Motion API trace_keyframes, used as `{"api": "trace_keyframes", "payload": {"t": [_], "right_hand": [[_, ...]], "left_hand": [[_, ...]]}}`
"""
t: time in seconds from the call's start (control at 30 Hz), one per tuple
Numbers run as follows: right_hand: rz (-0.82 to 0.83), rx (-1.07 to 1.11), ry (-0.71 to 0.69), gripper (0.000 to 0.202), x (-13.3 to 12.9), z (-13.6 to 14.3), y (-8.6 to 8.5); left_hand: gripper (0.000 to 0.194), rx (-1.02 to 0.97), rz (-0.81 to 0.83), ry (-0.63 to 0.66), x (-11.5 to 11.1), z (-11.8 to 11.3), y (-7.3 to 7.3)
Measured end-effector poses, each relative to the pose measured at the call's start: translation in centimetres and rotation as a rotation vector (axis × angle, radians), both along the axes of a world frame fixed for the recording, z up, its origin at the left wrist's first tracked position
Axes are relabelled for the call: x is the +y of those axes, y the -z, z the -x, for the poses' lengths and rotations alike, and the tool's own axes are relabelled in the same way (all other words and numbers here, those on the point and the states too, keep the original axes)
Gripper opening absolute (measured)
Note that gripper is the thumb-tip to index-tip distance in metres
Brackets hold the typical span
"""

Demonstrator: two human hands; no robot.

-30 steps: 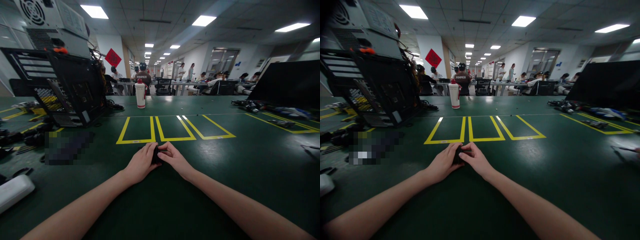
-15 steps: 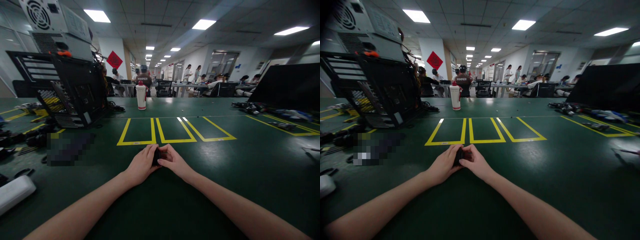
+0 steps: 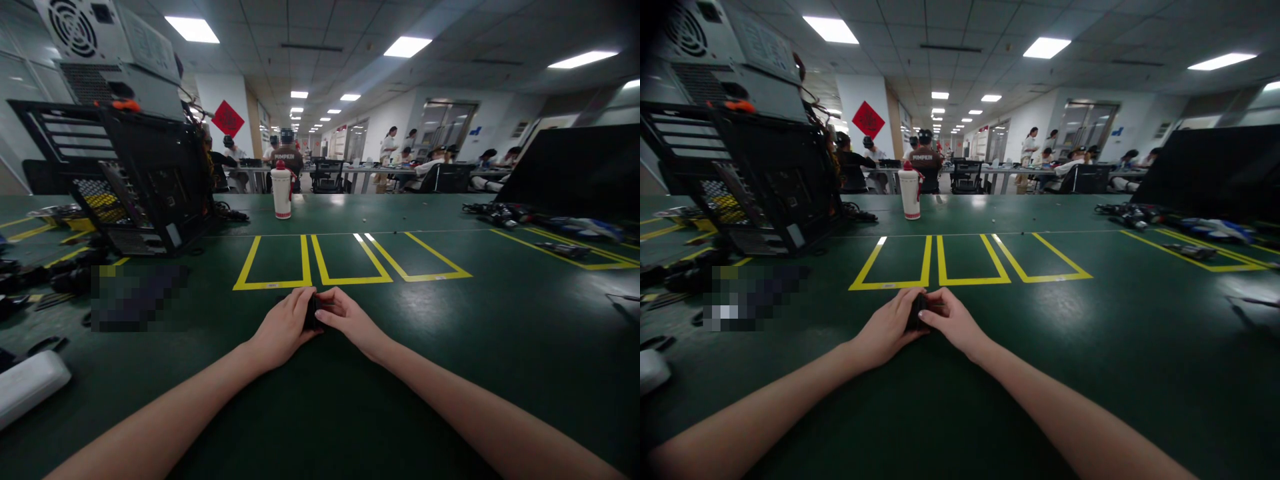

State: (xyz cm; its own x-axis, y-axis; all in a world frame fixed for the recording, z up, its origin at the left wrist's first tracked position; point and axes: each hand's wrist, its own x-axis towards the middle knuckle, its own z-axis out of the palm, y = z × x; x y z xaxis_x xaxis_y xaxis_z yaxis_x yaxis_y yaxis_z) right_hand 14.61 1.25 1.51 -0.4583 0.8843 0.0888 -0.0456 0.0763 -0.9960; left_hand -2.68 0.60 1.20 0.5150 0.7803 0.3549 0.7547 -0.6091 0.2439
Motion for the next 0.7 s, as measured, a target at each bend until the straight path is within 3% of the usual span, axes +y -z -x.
{"api": "trace_keyframes", "payload": {"t": [0.27, 0.47, 0.7], "right_hand": [[-0.048, 0.008, 0.032, 0.017, 0.06, 0.23, 0.18], [-0.04, -0.048, 0.068, 0.025, 0.35, 0.17, 0.47], [-0.021, 0.02, -0.064, 0.029, 0.24, -0.14, 0.25]], "left_hand": [[0.064, 0.008, -0.003, -0.01, -0.11, -0.13, -0.27], [0.063, 0.008, -0.004, -0.009, -0.12, -0.14, -0.39], [0.064, 0.011, 0.005, -0.016, -0.01, -0.01, -0.06]]}}
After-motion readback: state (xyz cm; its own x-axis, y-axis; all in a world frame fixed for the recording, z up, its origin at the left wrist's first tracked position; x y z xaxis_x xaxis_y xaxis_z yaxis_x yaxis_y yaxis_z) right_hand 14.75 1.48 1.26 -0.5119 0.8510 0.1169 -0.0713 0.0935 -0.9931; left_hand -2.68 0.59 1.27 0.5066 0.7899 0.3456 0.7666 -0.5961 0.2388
